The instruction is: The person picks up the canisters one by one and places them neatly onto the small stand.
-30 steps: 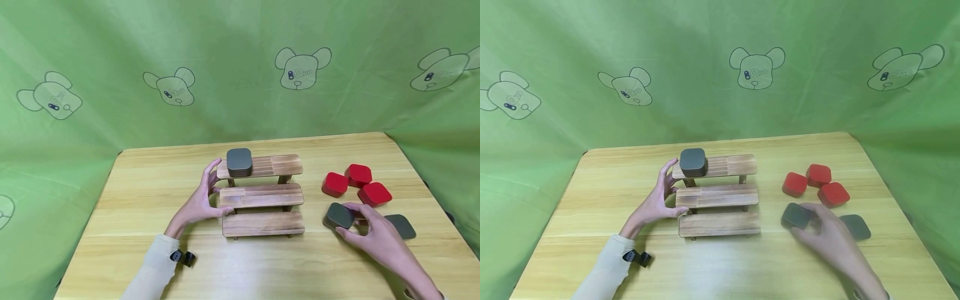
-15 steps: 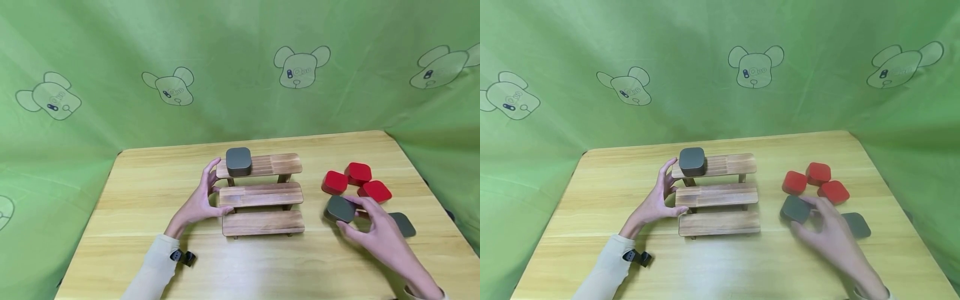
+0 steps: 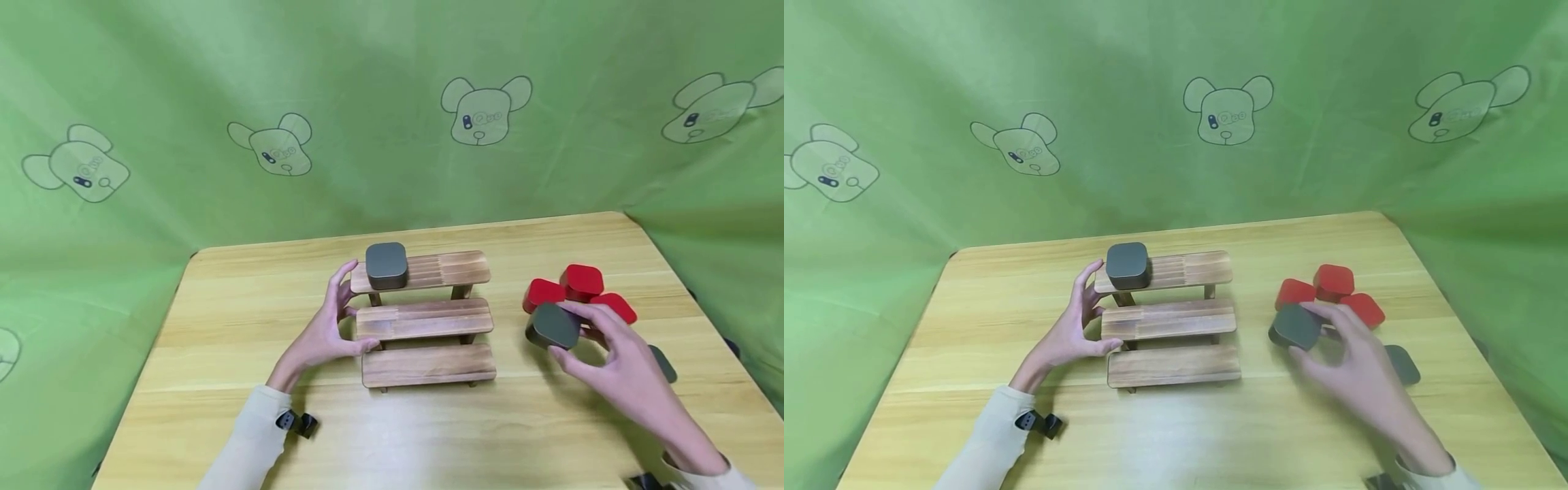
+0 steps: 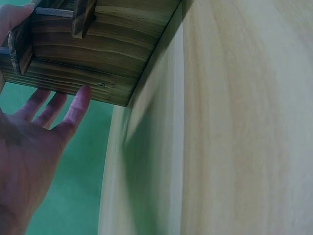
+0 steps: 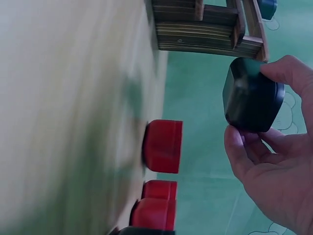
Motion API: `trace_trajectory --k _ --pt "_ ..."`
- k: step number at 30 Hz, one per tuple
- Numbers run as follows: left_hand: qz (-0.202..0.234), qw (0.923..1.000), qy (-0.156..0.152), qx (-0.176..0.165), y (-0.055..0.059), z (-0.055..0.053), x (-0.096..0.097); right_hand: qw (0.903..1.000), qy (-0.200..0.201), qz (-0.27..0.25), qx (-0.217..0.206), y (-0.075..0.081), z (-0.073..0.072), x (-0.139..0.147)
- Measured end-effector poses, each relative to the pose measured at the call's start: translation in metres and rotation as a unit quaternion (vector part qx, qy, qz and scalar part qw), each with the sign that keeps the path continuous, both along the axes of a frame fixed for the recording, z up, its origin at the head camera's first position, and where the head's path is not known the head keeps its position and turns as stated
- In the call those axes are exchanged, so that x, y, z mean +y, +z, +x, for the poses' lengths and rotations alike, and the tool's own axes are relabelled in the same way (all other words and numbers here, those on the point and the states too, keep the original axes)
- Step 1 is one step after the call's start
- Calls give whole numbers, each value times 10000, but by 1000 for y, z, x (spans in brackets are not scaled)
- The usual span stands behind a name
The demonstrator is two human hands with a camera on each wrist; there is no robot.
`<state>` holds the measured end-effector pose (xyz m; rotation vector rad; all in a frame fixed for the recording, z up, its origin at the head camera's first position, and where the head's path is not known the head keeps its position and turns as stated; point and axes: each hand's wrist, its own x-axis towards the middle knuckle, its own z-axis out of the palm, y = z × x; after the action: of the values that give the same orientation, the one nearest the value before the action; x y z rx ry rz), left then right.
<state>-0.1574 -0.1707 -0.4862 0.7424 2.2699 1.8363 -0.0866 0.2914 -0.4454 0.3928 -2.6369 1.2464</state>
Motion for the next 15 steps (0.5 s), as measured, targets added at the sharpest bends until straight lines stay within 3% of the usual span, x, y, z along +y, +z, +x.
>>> trace_trajectory --k 15 --pt "-32 10000 10 7 0 1 0 9987 159 -453 -164 24 -13 -18"
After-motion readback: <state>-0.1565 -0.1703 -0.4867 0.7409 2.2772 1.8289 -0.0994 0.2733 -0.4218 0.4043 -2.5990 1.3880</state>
